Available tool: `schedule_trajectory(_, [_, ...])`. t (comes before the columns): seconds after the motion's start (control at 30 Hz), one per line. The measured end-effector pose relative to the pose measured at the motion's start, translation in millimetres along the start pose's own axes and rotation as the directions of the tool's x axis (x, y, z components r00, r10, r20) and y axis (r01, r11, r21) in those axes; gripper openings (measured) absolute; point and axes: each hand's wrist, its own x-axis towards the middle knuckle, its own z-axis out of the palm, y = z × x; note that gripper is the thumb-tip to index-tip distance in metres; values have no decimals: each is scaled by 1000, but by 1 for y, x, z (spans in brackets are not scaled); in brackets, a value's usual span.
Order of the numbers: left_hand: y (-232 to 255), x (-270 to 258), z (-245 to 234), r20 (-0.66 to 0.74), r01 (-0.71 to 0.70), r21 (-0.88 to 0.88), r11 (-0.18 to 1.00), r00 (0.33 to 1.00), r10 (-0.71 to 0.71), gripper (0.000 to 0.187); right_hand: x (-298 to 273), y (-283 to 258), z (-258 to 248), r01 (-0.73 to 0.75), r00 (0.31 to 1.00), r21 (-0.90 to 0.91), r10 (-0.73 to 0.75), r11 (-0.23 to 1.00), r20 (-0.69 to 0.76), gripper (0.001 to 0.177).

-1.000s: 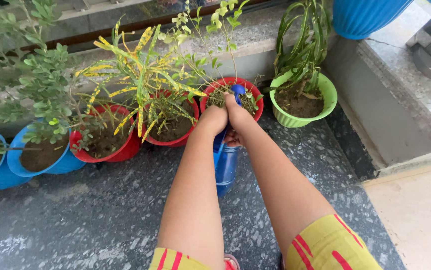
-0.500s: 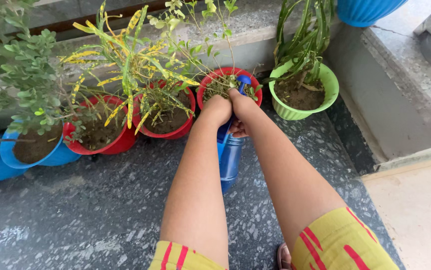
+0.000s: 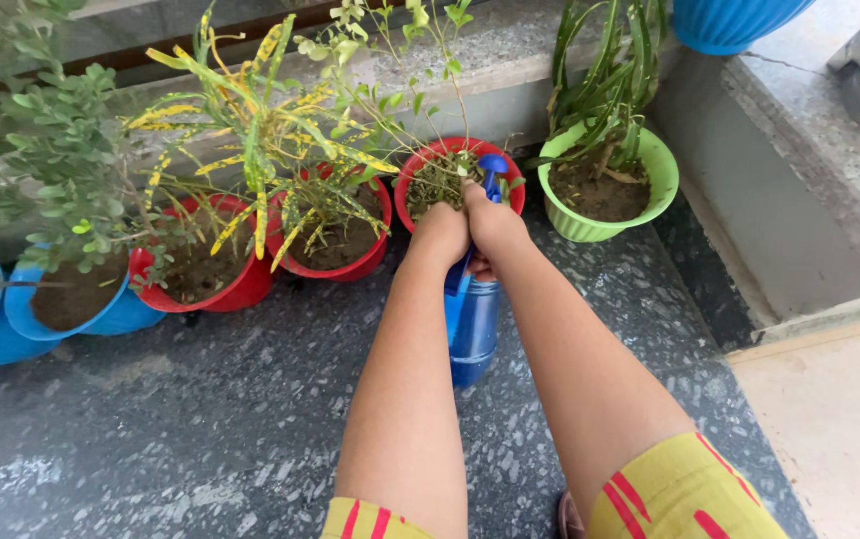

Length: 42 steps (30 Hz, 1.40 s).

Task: The person uses a blue handheld pressure sprayer to water several potted plants arranged on a tiled balcony floor. The person moves the sprayer from one pot to the next, applying water to the soil and foliage of each plant in sequence.

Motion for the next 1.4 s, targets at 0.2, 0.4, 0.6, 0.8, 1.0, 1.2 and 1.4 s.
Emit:
schedule_trajectory(0.2, [-17, -6, -18, 14, -109, -41, 993, 994, 109, 50, -15, 4, 15, 30, 1000, 15, -30, 999, 6, 69])
schedule_trajectory(0.4, [-13, -20, -14, 20, -102, 1, 995, 995, 102, 54, -20, 13, 17, 4, 999, 53, -2, 999, -32, 69])
schedule_trajectory(0.6, [-20, -38, -26, 11, -38, 44, 998, 999, 38, 54, -24, 26, 32, 26, 999, 56, -24, 998, -32, 70])
schedule_trajectory(0.8, [-17, -52, -44, 39, 3, 5, 1000, 999, -3, 55, -28, 30, 45, 37, 999, 140, -33, 989, -27, 66])
schedule_trajectory(1.0, [-30, -60, -51, 33, 103, -47, 994, 994, -101, 74, -42, 32, 64, -30, 999, 198, 34, 980, -14, 80])
schedule_trajectory(1.2, [-47, -42, -32, 39, 60, -134, 989, 998, -55, 72, -30, 29, 64, -27, 994, 122, 40, 992, -101, 77])
schedule_trajectory(1.4, [-47, -24, -34, 36, -17, -86, 996, 999, 21, 58, -11, 30, 63, 36, 997, 72, -31, 997, -69, 67])
